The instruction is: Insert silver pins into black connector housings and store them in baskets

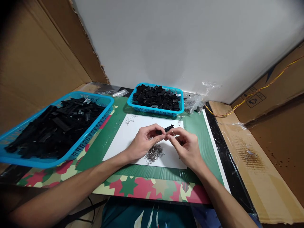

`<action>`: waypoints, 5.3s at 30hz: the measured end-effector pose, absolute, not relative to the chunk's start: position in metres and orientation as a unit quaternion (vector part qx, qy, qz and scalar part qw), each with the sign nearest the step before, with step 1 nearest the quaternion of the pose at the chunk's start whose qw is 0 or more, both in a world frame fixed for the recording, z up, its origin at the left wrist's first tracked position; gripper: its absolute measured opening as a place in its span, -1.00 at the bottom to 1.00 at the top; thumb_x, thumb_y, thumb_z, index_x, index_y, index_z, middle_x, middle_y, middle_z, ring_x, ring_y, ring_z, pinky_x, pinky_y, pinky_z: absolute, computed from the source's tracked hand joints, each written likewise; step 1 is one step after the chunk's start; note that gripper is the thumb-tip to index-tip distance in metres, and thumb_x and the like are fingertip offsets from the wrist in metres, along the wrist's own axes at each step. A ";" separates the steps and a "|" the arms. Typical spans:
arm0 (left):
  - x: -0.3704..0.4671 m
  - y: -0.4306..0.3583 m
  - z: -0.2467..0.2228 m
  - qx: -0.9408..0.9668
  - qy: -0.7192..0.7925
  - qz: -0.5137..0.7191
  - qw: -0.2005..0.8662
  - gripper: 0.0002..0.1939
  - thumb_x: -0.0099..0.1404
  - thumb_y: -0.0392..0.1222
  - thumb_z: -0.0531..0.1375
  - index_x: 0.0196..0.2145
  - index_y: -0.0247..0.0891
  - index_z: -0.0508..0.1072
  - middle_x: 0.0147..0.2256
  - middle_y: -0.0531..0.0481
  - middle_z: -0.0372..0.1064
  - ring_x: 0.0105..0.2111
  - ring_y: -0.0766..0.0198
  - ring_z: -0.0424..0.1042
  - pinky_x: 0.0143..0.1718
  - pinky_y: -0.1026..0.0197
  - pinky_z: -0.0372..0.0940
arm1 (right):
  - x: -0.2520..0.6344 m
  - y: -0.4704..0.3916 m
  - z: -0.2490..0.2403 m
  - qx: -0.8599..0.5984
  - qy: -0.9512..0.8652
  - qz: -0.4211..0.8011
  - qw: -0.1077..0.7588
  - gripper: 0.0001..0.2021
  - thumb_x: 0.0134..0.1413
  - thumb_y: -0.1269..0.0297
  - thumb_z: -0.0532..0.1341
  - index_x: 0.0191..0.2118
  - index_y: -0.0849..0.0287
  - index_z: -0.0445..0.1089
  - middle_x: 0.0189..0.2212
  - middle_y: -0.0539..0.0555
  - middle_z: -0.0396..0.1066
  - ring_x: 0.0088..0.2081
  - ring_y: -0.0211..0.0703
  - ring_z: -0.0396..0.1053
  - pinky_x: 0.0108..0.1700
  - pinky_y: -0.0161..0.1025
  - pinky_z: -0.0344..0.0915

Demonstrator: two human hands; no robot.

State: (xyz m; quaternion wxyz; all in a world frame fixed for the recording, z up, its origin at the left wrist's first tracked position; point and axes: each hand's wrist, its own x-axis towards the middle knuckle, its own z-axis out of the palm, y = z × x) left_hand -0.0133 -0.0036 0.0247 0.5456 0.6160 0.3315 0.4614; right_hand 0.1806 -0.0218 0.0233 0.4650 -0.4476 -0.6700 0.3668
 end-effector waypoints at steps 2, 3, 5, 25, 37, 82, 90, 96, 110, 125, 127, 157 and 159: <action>-0.014 -0.003 0.024 0.618 0.327 0.463 0.545 -0.78 0.36 -0.09 0.35 -0.23 -0.33 0.53 -0.27 -0.04 0.49 -0.24 0.26 0.49 -0.19 0.27 0.34 | 0.181 -0.022 0.022 -0.452 -0.681 0.353 0.456 -0.83 0.32 0.17 0.29 -0.21 0.16 0.51 -0.35 0.06 0.50 -0.52 -0.30 0.25 -0.53 -0.27 0.14; -0.014 -0.003 0.024 0.620 0.327 0.464 0.542 -0.78 0.36 -0.09 0.34 -0.23 -0.33 0.53 -0.27 -0.04 0.49 -0.24 0.26 0.49 -0.19 0.27 0.33 | 0.180 -0.022 0.022 -0.453 -0.682 0.354 0.451 -0.83 0.32 0.17 0.28 -0.20 0.17 0.50 -0.34 0.06 0.49 -0.50 -0.28 0.28 -0.51 -0.27 0.18; -0.014 -0.002 0.023 0.627 0.328 0.462 0.535 -0.79 0.37 -0.09 0.33 -0.22 -0.32 0.54 -0.27 -0.04 0.49 -0.25 0.26 0.48 -0.19 0.27 0.32 | 0.180 -0.022 0.022 -0.453 -0.678 0.372 0.444 -0.82 0.32 0.16 0.28 -0.21 0.17 0.48 -0.34 0.06 0.48 -0.47 -0.27 0.32 -0.49 -0.27 0.21; -0.021 -0.006 0.018 0.778 0.362 0.289 0.425 -0.77 0.51 -0.28 0.09 0.04 -0.21 0.46 -0.30 0.03 0.55 -0.27 0.29 0.56 -0.22 0.27 0.35 | 0.227 0.010 0.032 -0.554 -0.641 0.434 0.306 -0.86 -0.01 0.28 0.30 -0.47 0.25 0.50 -0.57 -0.06 0.26 -0.50 -0.31 0.12 -0.43 -0.30 0.02; -0.023 0.000 0.010 0.879 0.352 0.264 0.185 -0.74 0.52 -0.18 0.15 0.06 -0.24 0.56 -0.07 -0.04 0.64 -0.19 0.11 0.65 -0.19 0.10 0.50 | 0.217 0.010 0.022 -0.552 -0.669 0.433 0.248 -0.88 -0.04 0.35 0.23 -0.51 0.25 0.46 -0.61 -0.06 0.25 -0.52 -0.32 0.07 -0.47 -0.29 -0.02; -0.004 -0.014 0.027 0.547 0.255 0.359 0.712 -0.73 0.48 0.02 0.21 -0.09 -0.22 0.33 -0.49 0.16 0.15 -0.53 0.42 0.09 -0.52 0.35 -0.02 | 0.206 -0.018 0.049 -0.366 -0.745 0.312 0.462 -0.99 0.08 0.38 0.38 -0.35 0.16 0.59 -0.60 -0.10 0.20 -0.58 -0.35 0.09 -0.56 -0.31 -0.03; -0.005 -0.014 0.025 0.543 0.244 0.360 0.718 -0.76 0.48 -0.02 0.22 -0.09 -0.24 0.34 -0.44 0.13 0.18 -0.54 0.46 0.07 -0.54 0.37 0.01 | 0.203 -0.020 0.051 -0.369 -0.743 0.320 0.458 -0.98 0.06 0.37 0.39 -0.38 0.15 0.57 -0.61 -0.10 0.23 -0.60 -0.36 0.09 -0.58 -0.32 -0.03; -0.004 -0.013 0.026 0.537 0.237 0.367 0.722 -0.78 0.48 -0.05 0.23 -0.11 -0.24 0.33 -0.44 0.13 0.23 -0.54 0.47 0.10 -0.54 0.37 0.00 | 0.204 -0.019 0.048 -0.359 -0.747 0.309 0.466 -0.95 0.08 0.35 0.42 -0.38 0.14 0.59 -0.61 -0.09 0.28 -0.60 -0.35 0.12 -0.57 -0.31 0.02; -0.003 -0.013 0.026 0.527 0.239 0.374 0.724 -0.71 0.44 -0.01 0.26 -0.08 -0.26 0.36 -0.41 0.08 0.32 -0.56 0.47 0.09 -0.58 0.36 -0.07 | 0.203 -0.019 0.043 -0.318 -0.763 0.253 0.503 -0.91 0.12 0.42 0.43 -0.23 0.12 0.67 -0.50 0.03 0.53 -0.53 -0.26 0.39 -0.50 -0.28 0.28; -0.003 -0.011 0.019 0.679 0.333 0.373 0.538 -0.77 0.50 -0.07 0.17 0.00 -0.24 0.44 -0.24 -0.01 0.43 -0.29 0.28 0.41 -0.31 0.25 0.25 | 0.225 -0.008 0.044 -0.333 -0.807 0.293 0.389 -0.78 0.14 0.37 0.44 -0.08 0.05 0.66 -0.34 0.03 0.51 -0.42 -0.28 0.39 -0.47 -0.32 0.23; -0.005 -0.011 0.017 0.713 0.354 0.343 0.497 -0.76 0.49 -0.06 0.17 0.00 -0.22 0.44 -0.41 0.10 0.30 -0.46 0.34 0.25 -0.43 0.25 0.14 | 0.225 -0.011 0.036 -0.341 -0.805 0.287 0.392 -0.78 0.18 0.38 0.41 -0.06 0.05 0.66 -0.34 0.05 0.54 -0.39 -0.25 0.44 -0.44 -0.31 0.28; -0.006 -0.008 -0.001 0.889 0.328 0.289 0.134 -0.93 0.36 -0.30 0.32 -0.19 -0.26 0.61 -0.30 0.01 0.60 -0.25 0.13 0.46 -0.20 0.06 0.17 | 0.215 -0.038 0.032 -0.462 -0.794 0.148 0.366 -0.74 0.42 0.31 0.17 0.05 -0.01 0.58 0.02 0.17 0.43 0.03 -0.04 0.45 0.05 -0.08 0.40; -0.006 -0.009 0.001 0.896 0.321 0.281 0.122 -0.92 0.39 -0.31 0.28 -0.21 -0.26 0.60 -0.31 -0.01 0.59 -0.26 0.14 0.45 -0.21 0.06 0.16 | 0.209 -0.039 0.031 -0.482 -0.766 0.144 0.401 -0.79 0.40 0.29 0.21 -0.03 0.02 0.60 -0.03 0.16 0.48 0.00 -0.04 0.48 0.03 -0.09 0.43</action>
